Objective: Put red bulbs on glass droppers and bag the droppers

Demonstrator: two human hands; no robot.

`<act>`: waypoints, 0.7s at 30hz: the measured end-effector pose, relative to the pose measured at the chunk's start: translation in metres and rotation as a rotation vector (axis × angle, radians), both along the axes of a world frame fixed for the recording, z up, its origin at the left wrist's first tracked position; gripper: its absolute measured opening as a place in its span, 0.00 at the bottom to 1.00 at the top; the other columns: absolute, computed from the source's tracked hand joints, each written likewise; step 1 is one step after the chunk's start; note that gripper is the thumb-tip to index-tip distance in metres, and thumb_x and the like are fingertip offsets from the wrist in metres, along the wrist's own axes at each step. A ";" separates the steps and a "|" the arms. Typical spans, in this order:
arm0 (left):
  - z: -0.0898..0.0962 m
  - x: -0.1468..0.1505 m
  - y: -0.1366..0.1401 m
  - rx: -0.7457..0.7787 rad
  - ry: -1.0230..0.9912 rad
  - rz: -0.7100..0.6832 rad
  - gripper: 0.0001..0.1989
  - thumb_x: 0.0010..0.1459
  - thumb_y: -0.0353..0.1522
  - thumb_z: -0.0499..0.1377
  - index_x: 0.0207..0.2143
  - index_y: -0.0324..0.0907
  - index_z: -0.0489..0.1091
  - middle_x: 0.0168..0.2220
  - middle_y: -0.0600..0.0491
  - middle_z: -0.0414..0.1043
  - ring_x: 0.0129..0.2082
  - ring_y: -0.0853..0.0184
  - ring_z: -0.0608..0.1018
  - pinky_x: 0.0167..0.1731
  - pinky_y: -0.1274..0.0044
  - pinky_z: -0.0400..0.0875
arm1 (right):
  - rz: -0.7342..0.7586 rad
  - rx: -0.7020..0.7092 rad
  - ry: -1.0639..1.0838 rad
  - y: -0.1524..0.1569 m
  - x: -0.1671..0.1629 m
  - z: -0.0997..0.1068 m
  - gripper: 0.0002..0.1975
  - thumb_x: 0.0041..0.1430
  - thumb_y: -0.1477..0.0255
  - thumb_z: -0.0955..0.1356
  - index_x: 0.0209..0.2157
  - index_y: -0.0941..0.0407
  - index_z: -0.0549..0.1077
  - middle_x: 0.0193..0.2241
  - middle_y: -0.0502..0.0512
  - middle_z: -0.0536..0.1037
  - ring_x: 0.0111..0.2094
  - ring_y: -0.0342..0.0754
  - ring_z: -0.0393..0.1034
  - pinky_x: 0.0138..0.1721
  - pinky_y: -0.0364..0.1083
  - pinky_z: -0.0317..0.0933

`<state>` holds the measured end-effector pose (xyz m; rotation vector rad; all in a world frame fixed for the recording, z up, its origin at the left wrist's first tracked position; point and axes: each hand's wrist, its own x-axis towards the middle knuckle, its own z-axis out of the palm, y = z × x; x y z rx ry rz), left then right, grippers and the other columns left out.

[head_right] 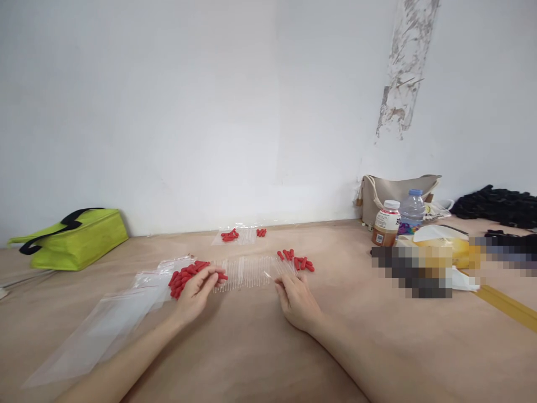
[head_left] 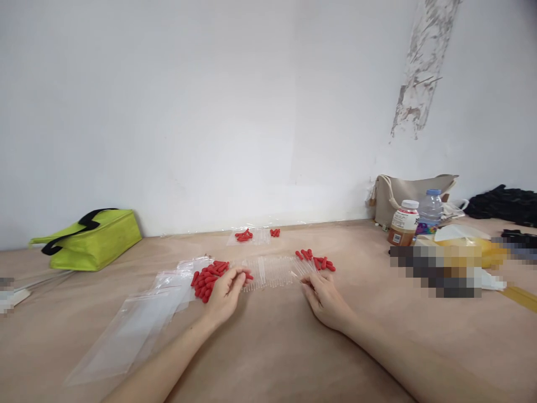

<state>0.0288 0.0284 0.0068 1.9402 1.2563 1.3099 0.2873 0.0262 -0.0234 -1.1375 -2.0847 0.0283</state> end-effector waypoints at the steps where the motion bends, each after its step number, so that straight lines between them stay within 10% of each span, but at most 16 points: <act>1: -0.003 0.006 -0.004 -0.040 0.004 -0.030 0.12 0.57 0.38 0.49 0.36 0.40 0.66 0.34 0.51 0.72 0.34 0.65 0.75 0.36 0.74 0.69 | 0.015 0.001 -0.011 -0.003 -0.001 0.002 0.08 0.60 0.72 0.55 0.31 0.56 0.63 0.28 0.52 0.72 0.31 0.45 0.65 0.38 0.46 0.53; 12: -0.019 0.016 -0.017 0.006 0.246 -0.073 0.11 0.55 0.34 0.54 0.42 0.45 0.68 0.47 0.50 0.67 0.44 0.63 0.71 0.44 0.71 0.65 | 0.118 -0.027 -0.039 -0.011 -0.025 0.007 0.09 0.60 0.72 0.55 0.32 0.55 0.64 0.28 0.51 0.73 0.28 0.43 0.64 0.37 0.45 0.50; 21: -0.014 0.020 -0.018 0.059 0.275 -0.124 0.11 0.59 0.35 0.49 0.35 0.43 0.70 0.34 0.53 0.72 0.35 0.66 0.73 0.36 0.76 0.66 | 0.200 -0.046 -0.075 -0.012 -0.029 0.009 0.09 0.60 0.73 0.55 0.31 0.56 0.64 0.28 0.52 0.74 0.27 0.42 0.64 0.39 0.45 0.47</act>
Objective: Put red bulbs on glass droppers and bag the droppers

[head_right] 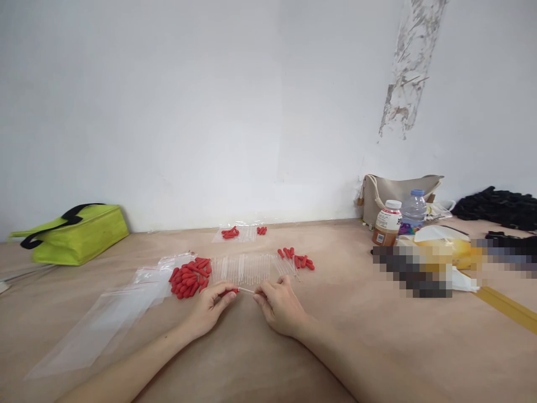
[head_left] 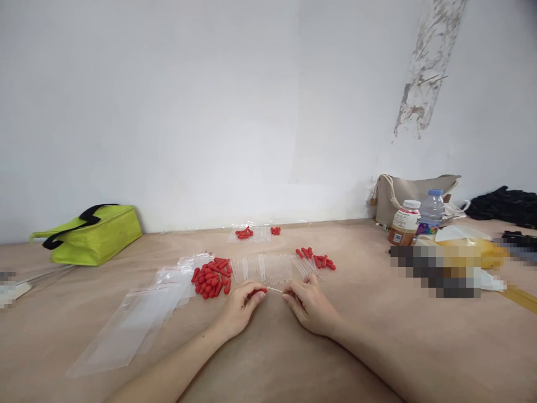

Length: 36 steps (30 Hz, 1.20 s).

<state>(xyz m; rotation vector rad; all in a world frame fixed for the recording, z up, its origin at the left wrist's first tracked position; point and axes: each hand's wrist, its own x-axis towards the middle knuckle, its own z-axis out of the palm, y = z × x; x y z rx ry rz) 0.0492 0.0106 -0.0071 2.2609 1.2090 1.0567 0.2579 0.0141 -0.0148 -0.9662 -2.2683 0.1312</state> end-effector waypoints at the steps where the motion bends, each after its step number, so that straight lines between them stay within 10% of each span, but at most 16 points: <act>1: 0.000 0.000 0.000 -0.014 -0.002 -0.001 0.11 0.59 0.35 0.49 0.36 0.43 0.70 0.34 0.54 0.72 0.35 0.66 0.73 0.36 0.77 0.66 | 0.007 0.003 -0.002 0.000 0.000 0.000 0.09 0.60 0.73 0.55 0.32 0.56 0.64 0.29 0.51 0.74 0.27 0.42 0.64 0.39 0.45 0.46; 23: 0.001 -0.001 -0.006 0.143 0.178 0.009 0.10 0.58 0.34 0.51 0.30 0.41 0.69 0.28 0.54 0.71 0.30 0.67 0.71 0.33 0.77 0.63 | 0.056 0.216 -0.079 0.019 -0.005 -0.003 0.09 0.57 0.74 0.59 0.29 0.56 0.70 0.22 0.48 0.71 0.23 0.40 0.58 0.33 0.45 0.39; 36: 0.002 -0.006 -0.006 0.218 0.207 -0.071 0.08 0.59 0.31 0.50 0.31 0.39 0.68 0.27 0.53 0.69 0.29 0.68 0.70 0.32 0.77 0.62 | 0.020 0.085 -0.075 0.011 -0.018 -0.005 0.12 0.58 0.73 0.58 0.23 0.58 0.66 0.21 0.48 0.71 0.23 0.39 0.57 0.32 0.43 0.40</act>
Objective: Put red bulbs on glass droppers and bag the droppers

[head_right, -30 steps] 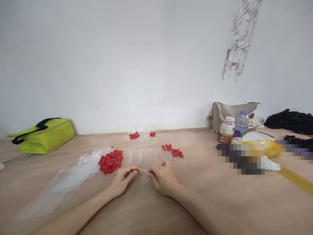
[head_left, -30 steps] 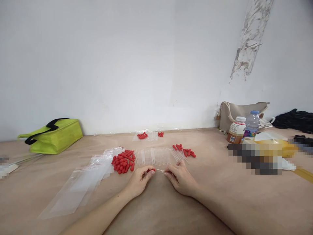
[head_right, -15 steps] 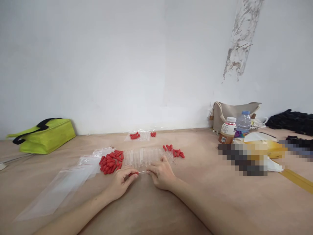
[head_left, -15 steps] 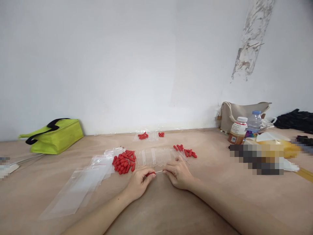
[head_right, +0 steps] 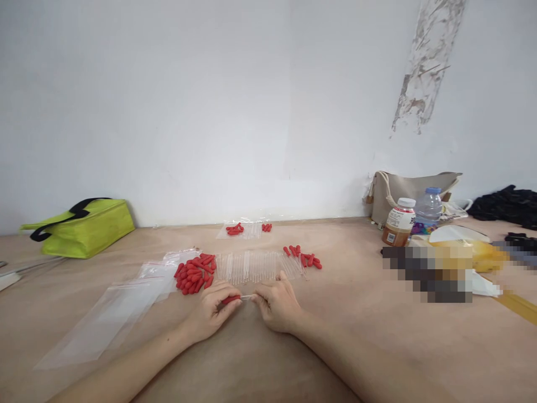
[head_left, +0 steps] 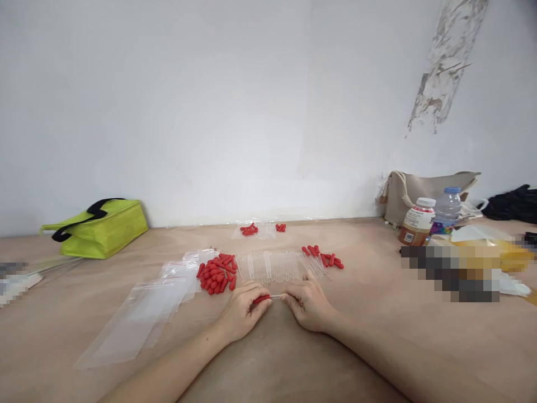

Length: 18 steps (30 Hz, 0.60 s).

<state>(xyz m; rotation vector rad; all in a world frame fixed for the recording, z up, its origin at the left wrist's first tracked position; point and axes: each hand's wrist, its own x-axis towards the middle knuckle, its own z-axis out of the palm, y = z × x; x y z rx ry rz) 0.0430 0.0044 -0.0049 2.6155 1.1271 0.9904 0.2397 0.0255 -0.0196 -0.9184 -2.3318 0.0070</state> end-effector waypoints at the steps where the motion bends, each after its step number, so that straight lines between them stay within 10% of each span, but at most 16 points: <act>1: 0.000 0.000 0.000 -0.001 -0.001 -0.011 0.08 0.59 0.31 0.50 0.31 0.39 0.68 0.27 0.53 0.69 0.29 0.68 0.70 0.32 0.77 0.62 | -0.004 -0.008 -0.005 -0.001 -0.001 0.000 0.12 0.58 0.73 0.58 0.23 0.58 0.65 0.21 0.48 0.71 0.23 0.39 0.57 0.32 0.43 0.40; 18: -0.003 -0.009 0.010 -0.032 -0.112 0.084 0.11 0.57 0.34 0.53 0.43 0.45 0.66 0.38 0.52 0.69 0.39 0.66 0.70 0.39 0.74 0.64 | -0.021 0.023 -0.223 -0.007 0.006 0.032 0.10 0.56 0.71 0.60 0.29 0.54 0.72 0.27 0.52 0.73 0.31 0.44 0.62 0.34 0.45 0.43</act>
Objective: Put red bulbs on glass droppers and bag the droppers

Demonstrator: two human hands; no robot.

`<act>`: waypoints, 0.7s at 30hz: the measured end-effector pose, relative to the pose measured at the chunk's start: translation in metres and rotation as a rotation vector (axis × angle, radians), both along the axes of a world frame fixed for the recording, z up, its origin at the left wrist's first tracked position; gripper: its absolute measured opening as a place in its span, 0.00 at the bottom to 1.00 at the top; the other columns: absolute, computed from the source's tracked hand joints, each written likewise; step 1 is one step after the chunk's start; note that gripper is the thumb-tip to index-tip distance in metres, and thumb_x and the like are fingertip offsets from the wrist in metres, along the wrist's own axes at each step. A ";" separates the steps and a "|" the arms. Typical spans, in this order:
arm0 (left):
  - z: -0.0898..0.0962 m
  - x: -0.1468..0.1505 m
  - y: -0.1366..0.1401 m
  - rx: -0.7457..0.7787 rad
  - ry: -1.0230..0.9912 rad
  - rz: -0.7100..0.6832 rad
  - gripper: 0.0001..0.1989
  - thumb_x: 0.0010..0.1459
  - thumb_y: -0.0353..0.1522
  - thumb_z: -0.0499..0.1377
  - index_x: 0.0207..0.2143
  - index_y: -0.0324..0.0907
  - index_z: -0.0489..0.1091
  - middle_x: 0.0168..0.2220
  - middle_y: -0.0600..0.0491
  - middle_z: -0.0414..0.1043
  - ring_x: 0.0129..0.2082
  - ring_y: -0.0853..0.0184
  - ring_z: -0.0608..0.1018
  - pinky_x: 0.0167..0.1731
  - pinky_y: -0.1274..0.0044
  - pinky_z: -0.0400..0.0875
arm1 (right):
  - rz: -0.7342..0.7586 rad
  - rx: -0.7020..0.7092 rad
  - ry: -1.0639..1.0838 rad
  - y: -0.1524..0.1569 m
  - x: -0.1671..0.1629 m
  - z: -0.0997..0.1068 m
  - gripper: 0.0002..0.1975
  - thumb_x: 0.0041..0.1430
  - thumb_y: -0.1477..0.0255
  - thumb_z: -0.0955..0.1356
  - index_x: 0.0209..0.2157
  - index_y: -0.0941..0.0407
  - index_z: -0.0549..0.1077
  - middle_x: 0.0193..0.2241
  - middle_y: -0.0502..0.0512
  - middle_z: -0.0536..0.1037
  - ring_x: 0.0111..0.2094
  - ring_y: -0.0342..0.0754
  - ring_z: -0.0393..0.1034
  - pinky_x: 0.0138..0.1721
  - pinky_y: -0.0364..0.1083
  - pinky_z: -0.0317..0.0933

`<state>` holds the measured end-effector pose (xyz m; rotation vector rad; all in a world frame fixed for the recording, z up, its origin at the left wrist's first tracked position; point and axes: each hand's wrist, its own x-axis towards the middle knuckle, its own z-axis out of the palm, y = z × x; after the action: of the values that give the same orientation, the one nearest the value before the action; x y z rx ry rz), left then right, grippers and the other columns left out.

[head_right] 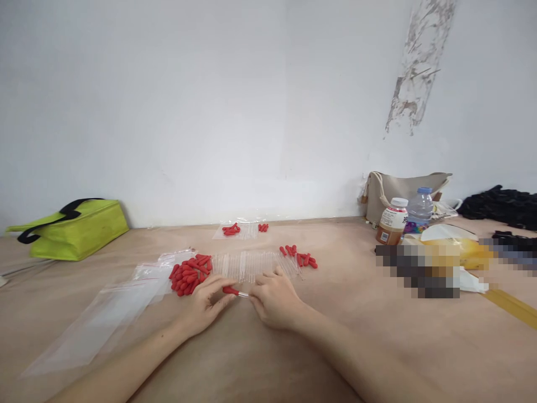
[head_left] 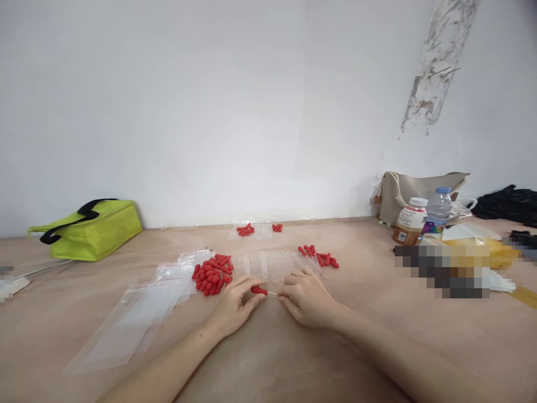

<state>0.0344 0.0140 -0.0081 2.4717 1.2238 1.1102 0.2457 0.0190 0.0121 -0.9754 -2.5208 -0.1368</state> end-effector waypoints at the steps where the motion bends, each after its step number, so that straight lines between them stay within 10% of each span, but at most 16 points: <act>1: -0.002 -0.001 0.001 0.003 -0.030 0.050 0.14 0.56 0.34 0.54 0.46 0.46 0.63 0.41 0.51 0.67 0.40 0.65 0.70 0.41 0.73 0.64 | -0.039 -0.009 0.008 0.003 0.003 0.002 0.10 0.55 0.72 0.60 0.28 0.54 0.72 0.26 0.51 0.73 0.31 0.44 0.62 0.34 0.45 0.44; 10: 0.002 0.004 -0.004 -0.045 0.101 0.029 0.13 0.55 0.29 0.53 0.44 0.46 0.63 0.42 0.51 0.63 0.42 0.63 0.67 0.41 0.70 0.64 | -0.714 -0.258 0.315 0.063 0.055 -0.002 0.12 0.53 0.68 0.60 0.33 0.56 0.72 0.29 0.54 0.76 0.29 0.46 0.67 0.28 0.42 0.50; 21: 0.001 0.004 -0.004 -0.057 0.126 -0.005 0.07 0.54 0.28 0.53 0.36 0.44 0.67 0.38 0.52 0.64 0.37 0.66 0.69 0.37 0.74 0.65 | -0.849 -0.243 0.189 0.075 0.056 -0.015 0.09 0.51 0.67 0.61 0.33 0.55 0.67 0.28 0.52 0.74 0.32 0.49 0.67 0.34 0.46 0.49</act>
<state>0.0386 0.0101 -0.0067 2.5336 1.2632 0.9178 0.3016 0.0935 -0.0031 -1.9942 -1.8300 0.0161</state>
